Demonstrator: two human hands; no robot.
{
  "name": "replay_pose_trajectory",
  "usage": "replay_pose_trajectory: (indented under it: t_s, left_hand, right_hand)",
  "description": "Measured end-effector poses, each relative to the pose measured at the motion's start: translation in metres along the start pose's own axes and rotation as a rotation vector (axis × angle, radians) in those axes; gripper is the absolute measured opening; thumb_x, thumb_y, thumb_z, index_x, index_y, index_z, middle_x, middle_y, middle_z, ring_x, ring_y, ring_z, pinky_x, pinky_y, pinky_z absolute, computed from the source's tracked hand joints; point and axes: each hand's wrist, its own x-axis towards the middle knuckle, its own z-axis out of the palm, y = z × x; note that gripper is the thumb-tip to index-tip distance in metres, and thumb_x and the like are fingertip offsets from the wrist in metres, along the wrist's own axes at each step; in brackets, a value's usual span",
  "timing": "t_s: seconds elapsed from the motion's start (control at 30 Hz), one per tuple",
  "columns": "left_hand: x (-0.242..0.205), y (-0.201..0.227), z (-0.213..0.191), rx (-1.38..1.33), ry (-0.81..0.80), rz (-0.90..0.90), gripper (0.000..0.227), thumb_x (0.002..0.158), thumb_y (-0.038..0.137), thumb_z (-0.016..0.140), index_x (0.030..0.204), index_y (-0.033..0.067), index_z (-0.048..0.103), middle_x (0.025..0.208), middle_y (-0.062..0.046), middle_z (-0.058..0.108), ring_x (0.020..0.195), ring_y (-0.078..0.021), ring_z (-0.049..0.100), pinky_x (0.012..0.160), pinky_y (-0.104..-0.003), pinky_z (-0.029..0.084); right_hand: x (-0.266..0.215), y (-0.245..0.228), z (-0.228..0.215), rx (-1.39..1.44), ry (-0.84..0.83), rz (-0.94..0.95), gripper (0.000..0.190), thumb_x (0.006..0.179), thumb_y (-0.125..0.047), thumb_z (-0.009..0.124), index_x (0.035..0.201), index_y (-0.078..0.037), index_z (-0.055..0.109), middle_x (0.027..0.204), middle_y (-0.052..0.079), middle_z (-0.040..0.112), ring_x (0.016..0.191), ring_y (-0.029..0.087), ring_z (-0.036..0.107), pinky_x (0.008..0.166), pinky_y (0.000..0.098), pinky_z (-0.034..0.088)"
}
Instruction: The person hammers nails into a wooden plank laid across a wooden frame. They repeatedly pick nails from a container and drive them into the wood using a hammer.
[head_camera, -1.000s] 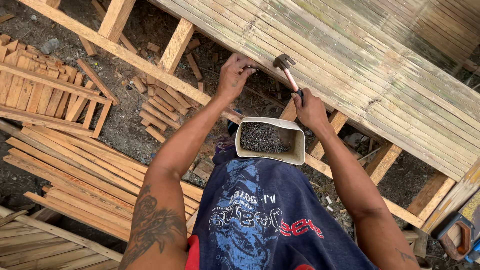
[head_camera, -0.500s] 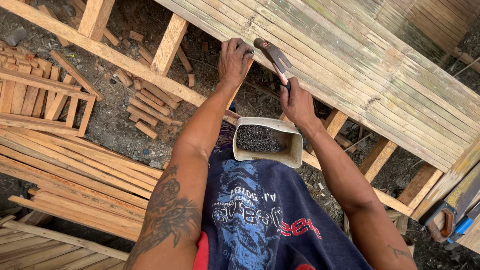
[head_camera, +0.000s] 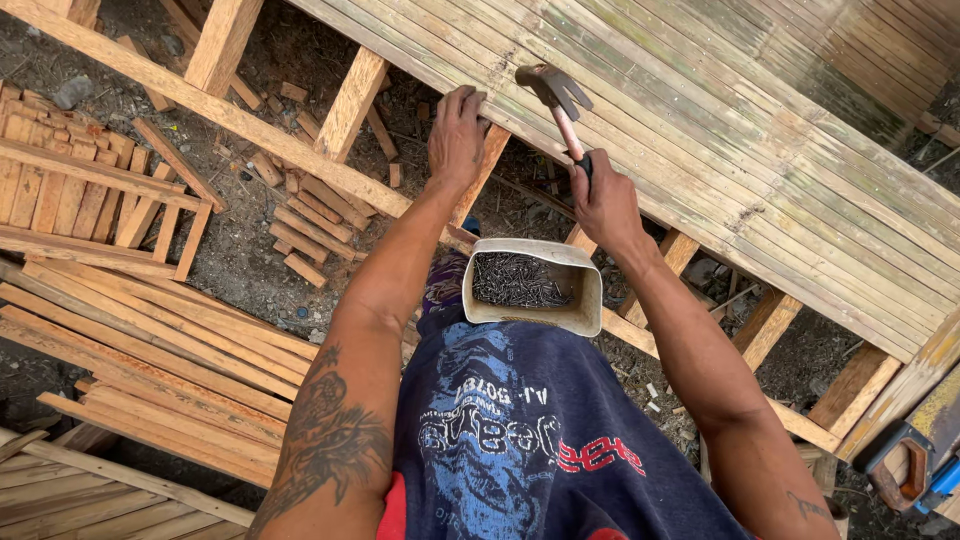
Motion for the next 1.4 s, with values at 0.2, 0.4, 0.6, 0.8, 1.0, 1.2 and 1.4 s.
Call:
replay_pose_trajectory:
  t_s: [0.2,0.4,0.6,0.8,1.0,1.2,1.4]
  left_hand:
    - [-0.012,-0.015,-0.010,0.499,-0.265,0.079,0.074,0.099,0.005,0.048,0.165,0.0058,0.014,0.173,-0.011,0.007,0.158,-0.0276,0.008,0.129,-0.043,0.017]
    - [-0.010,-0.002,-0.021,0.448,-0.375,0.027,0.077,0.098,0.009,0.049,0.164,0.0062,0.011,0.172,-0.010,0.006,0.158,-0.0268,0.008,0.128,-0.044,0.014]
    - [-0.021,-0.004,-0.018,0.403,-0.327,0.040,0.074,0.100,0.004,0.046,0.164,0.0095,0.009,0.172,-0.008,0.004,0.157,-0.0268,0.008,0.126,-0.045,0.013]
    - [-0.012,-0.008,-0.014,0.444,-0.408,-0.016,0.084,0.094,0.000,0.049,0.165,0.0127,0.006,0.173,-0.004,0.003,0.158,-0.0233,0.006,0.128,-0.044,0.011]
    - [-0.003,0.008,-0.065,0.197,-0.276,0.089,0.079,0.074,-0.010,0.052,0.150,0.0054,0.041,0.161,-0.011,0.034,0.144,-0.0315,0.036,0.107,-0.040,0.045]
    - [-0.033,0.077,-0.122,-0.343,-0.932,0.151,0.024,0.092,0.009,0.062,0.110,0.0070,0.077,0.103,-0.011,0.081,0.083,-0.0135,0.079,0.078,-0.031,0.062]
    - [-0.133,0.096,-0.079,0.349,-0.985,0.519,0.020,0.089,0.009,0.063,0.104,0.0087,0.076,0.101,-0.010,0.077,0.089,-0.0256,0.075,0.076,-0.041,0.060]
  right_hand:
    - [0.009,0.002,0.015,-0.146,-0.033,-0.127,0.025,0.112,-0.023,0.048,0.116,0.001,0.048,0.070,0.021,0.060,0.057,0.041,0.060,0.053,0.0514,0.047]
    - [0.027,0.000,0.016,0.108,0.068,-0.065,0.022,0.112,-0.021,0.045,0.117,0.000,0.049,0.069,0.019,0.063,0.057,0.038,0.066,0.051,0.0503,0.050]
    - [0.019,0.009,0.016,-0.159,-0.069,-0.101,0.022,0.113,-0.021,0.048,0.117,0.000,0.050,0.074,0.025,0.063,0.055,0.044,0.061,0.053,0.0532,0.049]
    - [0.018,0.013,0.027,0.015,0.216,-0.388,0.024,0.110,-0.024,0.042,0.118,-0.003,0.051,0.075,0.027,0.063,0.063,0.048,0.062,0.058,0.0553,0.049]
    - [0.019,0.027,0.030,-0.191,-0.128,0.189,0.032,0.113,-0.033,0.049,0.109,-0.001,0.048,0.067,0.029,0.062,0.060,0.051,0.062,0.055,0.0611,0.047]
    - [0.021,0.026,0.037,-0.165,-0.052,-0.008,0.033,0.111,-0.033,0.054,0.106,-0.001,0.049,0.068,0.028,0.062,0.064,0.053,0.061,0.056,0.0608,0.045]
    - [-0.002,0.010,0.029,0.087,0.006,-0.039,0.023,0.110,-0.026,0.048,0.112,-0.002,0.050,0.067,0.026,0.062,0.059,0.047,0.064,0.055,0.0548,0.046]
